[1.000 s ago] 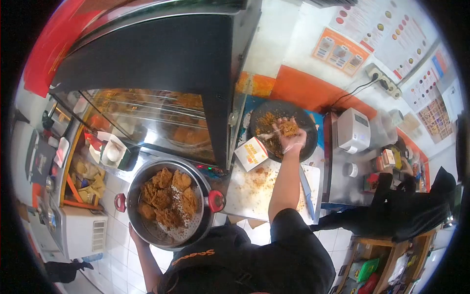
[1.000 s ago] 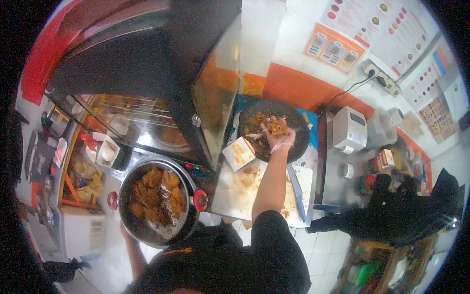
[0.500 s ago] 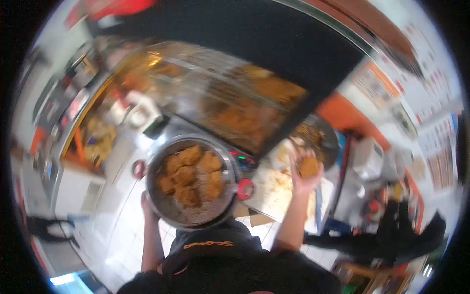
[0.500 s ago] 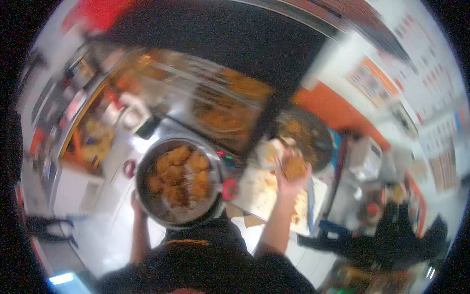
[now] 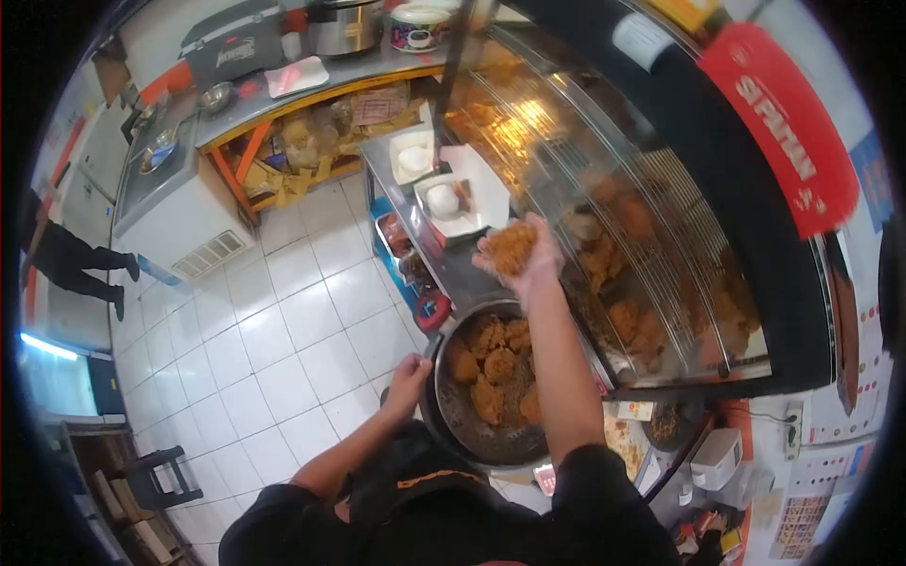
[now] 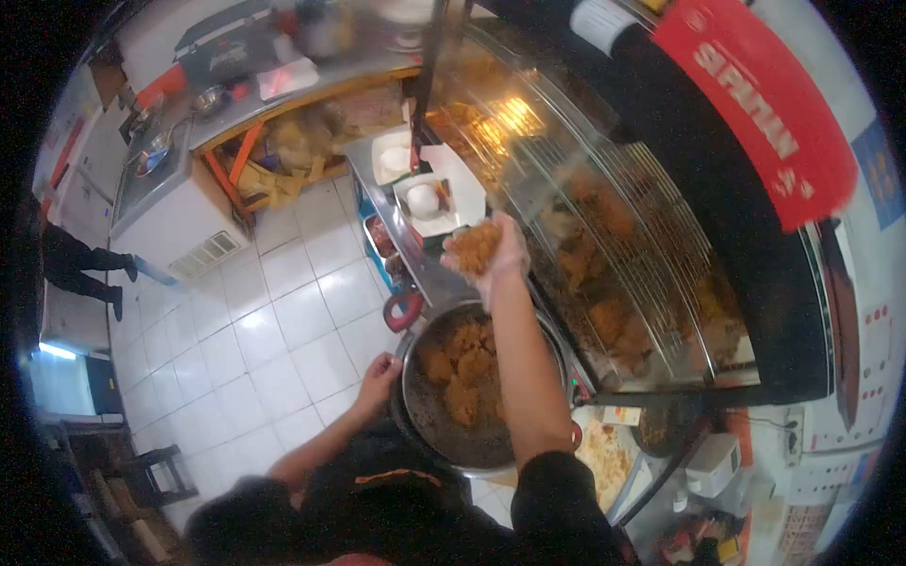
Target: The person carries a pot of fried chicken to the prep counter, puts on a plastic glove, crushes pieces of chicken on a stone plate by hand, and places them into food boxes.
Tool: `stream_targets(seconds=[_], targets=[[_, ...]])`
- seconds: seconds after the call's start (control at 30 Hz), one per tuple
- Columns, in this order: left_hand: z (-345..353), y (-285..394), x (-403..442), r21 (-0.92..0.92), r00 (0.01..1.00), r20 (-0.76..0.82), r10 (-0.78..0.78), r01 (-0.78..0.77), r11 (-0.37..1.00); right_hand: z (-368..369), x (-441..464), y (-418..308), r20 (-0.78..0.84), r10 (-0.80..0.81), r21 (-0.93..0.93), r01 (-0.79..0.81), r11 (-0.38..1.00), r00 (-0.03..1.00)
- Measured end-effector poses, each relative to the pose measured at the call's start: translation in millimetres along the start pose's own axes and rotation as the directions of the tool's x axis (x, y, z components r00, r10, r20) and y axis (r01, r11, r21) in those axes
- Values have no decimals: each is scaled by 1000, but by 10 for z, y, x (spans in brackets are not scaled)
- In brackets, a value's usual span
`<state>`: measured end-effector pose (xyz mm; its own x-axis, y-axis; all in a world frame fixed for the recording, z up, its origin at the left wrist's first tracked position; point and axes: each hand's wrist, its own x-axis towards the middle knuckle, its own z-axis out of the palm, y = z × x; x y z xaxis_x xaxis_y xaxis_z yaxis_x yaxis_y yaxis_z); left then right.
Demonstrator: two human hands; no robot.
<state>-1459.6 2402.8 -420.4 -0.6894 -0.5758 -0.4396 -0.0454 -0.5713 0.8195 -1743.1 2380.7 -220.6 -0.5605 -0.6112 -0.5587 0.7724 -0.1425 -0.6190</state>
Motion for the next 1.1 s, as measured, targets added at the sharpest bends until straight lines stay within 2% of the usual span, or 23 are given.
stream_targets(seconds=[0.03,0.07,0.1,0.2,0.23,0.27,0.33,0.37,0.43,0.47,0.53,0.57,0.63,0.67,0.73,0.77,0.83,0.9,0.93,1.0,1.03,1.07,1.1], targets=[[10,36,-36,35,1000,8,9,-10,999,159,343,8,-26,-72,-177,66,982,997],[39,16,-40,-45,1000,0,29,-29,999,228,697,49,-38,-77,-209,68,976,996],[48,212,-110,62,999,34,11,-13,998,261,1100,99,-48,-84,-243,70,968,995],[57,183,-78,-9,999,33,23,-22,1000,-115,2437,555,-5,-304,-243,294,924,953],[32,149,-83,17,999,43,17,-18,1000,-210,2439,590,-64,-426,-555,322,767,902],[14,166,-93,45,998,53,16,-19,999,-278,2370,546,-70,-547,-804,277,526,834],[28,231,-112,35,998,64,-12,10,999,-380,2145,490,75,-685,-901,344,265,725],[30,276,-119,30,997,73,-24,22,999,-479,1956,339,94,-587,-905,314,286,804],[1,271,-106,23,994,104,-27,24,999,-88,638,-22,123,-340,-569,347,745,932],[-25,181,-55,-3,993,117,-12,13,1000,69,50,-158,172,-369,-613,392,686,913],[-65,86,-9,2,991,131,-11,11,1000,10,-920,-440,374,-390,-486,536,690,841],[-88,70,-7,37,990,138,-25,20,999,-7,-1435,-478,330,-460,-407,564,719,824],[-196,-21,60,79,996,89,-20,13,997,-479,-2127,-487,458,-593,-239,735,635,662],[-273,-155,109,86,999,46,-5,1,996,-839,-2222,-454,545,-610,-33,742,669,575],[-263,-27,7,124,995,84,-59,48,991,-1462,-2477,-208,354,-769,-236,847,477,532],[-182,218,-89,154,982,146,-122,99,983,-1628,-2570,-72,88,-881,-637,707,309,464],[-212,54,-11,118,992,94,-80,69,991,-2446,-2576,176,-132,-967,-367,896,251,217],[68,251,-150,12,981,195,-1,-2,1000,-3131,-2878,327,-455,-884,-498,790,357,112],[36,265,-85,59,979,202,-1,-11,998,-3338,-2885,383,-586,-808,-517,740,429,60],[-76,210,7,146,975,209,70,-102,984,-3828,-2934,419,-646,-763,-621,569,540,18],[64,354,-68,135,980,198,34,-62,989,-4159,-2963,411,-676,-737,-648,474,596,4],[160,400,-119,149,983,181,40,-67,987,-4622,-2938,386,-452,-892,-853,303,426,-17],[248,417,-171,160,986,162,47,-73,984,-4950,-2863,268,-426,-904,-882,203,425,40]])
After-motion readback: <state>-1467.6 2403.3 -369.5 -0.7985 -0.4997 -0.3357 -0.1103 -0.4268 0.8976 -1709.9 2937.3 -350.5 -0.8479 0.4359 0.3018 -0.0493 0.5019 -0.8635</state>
